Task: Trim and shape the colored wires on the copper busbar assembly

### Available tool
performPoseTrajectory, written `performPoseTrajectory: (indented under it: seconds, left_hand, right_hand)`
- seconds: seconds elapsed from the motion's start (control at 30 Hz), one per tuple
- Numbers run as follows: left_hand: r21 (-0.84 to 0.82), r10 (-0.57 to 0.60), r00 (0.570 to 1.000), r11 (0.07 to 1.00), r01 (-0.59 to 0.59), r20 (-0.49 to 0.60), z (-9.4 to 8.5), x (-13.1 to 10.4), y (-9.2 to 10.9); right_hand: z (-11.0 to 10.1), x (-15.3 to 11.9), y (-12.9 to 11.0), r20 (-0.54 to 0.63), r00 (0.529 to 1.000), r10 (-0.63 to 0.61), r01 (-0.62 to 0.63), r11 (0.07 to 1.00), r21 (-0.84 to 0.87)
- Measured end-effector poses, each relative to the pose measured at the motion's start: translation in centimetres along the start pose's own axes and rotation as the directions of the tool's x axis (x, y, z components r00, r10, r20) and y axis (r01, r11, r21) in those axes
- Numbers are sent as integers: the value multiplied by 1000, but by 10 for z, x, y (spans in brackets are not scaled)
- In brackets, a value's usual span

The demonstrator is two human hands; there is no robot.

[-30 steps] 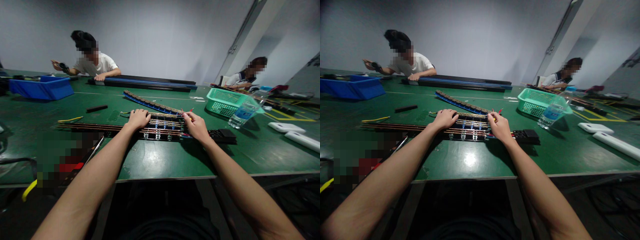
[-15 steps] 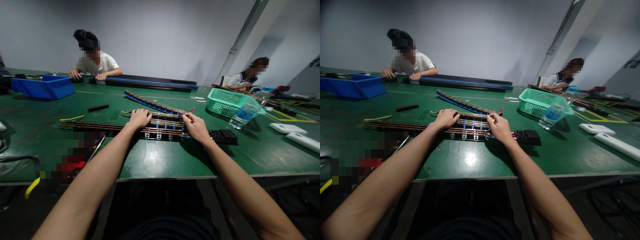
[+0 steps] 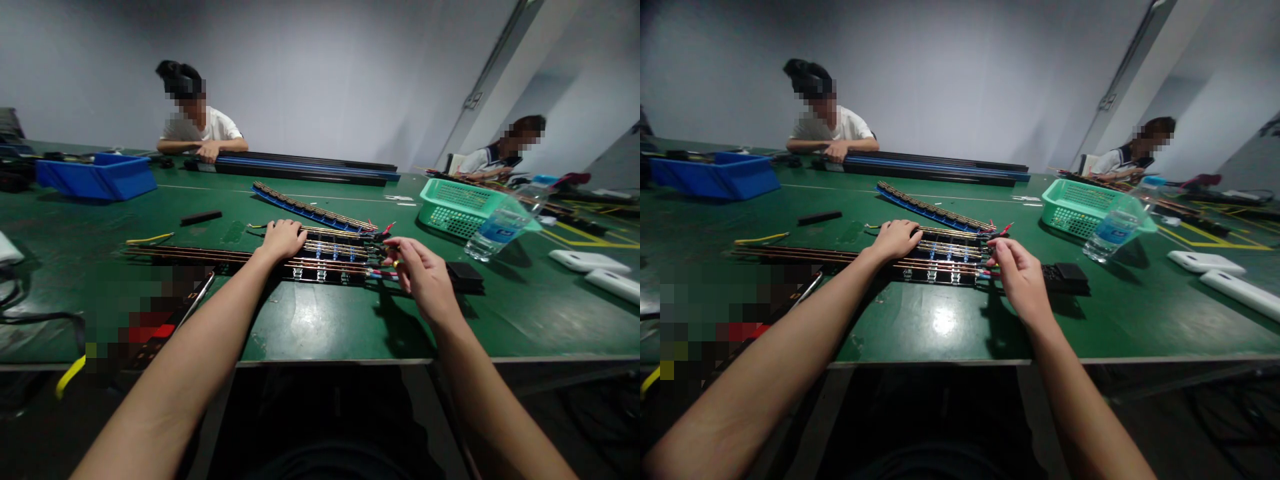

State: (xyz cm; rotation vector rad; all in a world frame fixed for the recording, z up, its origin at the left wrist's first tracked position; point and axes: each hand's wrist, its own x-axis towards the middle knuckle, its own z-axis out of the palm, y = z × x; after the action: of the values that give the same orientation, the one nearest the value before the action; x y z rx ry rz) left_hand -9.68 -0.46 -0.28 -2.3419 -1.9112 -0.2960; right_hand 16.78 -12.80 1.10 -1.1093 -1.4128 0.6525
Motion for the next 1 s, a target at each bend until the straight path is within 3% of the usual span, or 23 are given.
performPoseTrajectory:
  seconds: [0.1, 0.27, 0.37, 0.5, 0.57, 0.67, 0.73, 0.8, 0.87, 1.0]
  left_hand:
    - [2, 0, 1000, 1000, 0, -5, 1, 0, 0]
    - [3, -9, 1000, 1000, 9, 0, 1, 1, 0]
    - [3, -12, 1000, 1000, 12, 5, 0, 1, -1]
    - [6, -7, 1000, 1000, 7, 7, -2, 0, 0]
    - [5, -6, 1000, 1000, 6, 6, -2, 0, 0]
    - [3, -3, 1000, 1000, 3, 5, -3, -1, 0]
    - [6, -6, 1000, 1000, 6, 4, -2, -1, 0]
    - [10, -11, 1000, 1000, 11, 3, -2, 0, 1]
    - [13, -17, 1000, 1000, 17, 2, -2, 0, 1]
    - [7, -15, 1000, 1000, 15, 3, -1, 0, 1]
  right_hand:
    - [1, -52, -10, -165, 986, -4, 18, 996, 87]
    - [-3, -115, -23, -231, 965, 122, -54, 958, 280]
    - [-7, -122, -25, -285, 942, 179, -79, 941, 329]
    - [-12, -111, -16, -291, 942, 165, -67, 945, 320]
    - [-13, -104, -7, -260, 957, 126, -59, 967, 248]
    - [-11, -96, 9, -163, 987, -6, 1, 1000, -29]
    - [-8, -94, 17, -5, 994, -114, 108, 960, -259]
    - [-3, -94, 22, 175, 970, -169, 229, 878, -420]
    - [2, -94, 25, 261, 947, -190, 301, 808, -506]
    - [5, -94, 23, 275, 934, -229, 347, 766, -541]
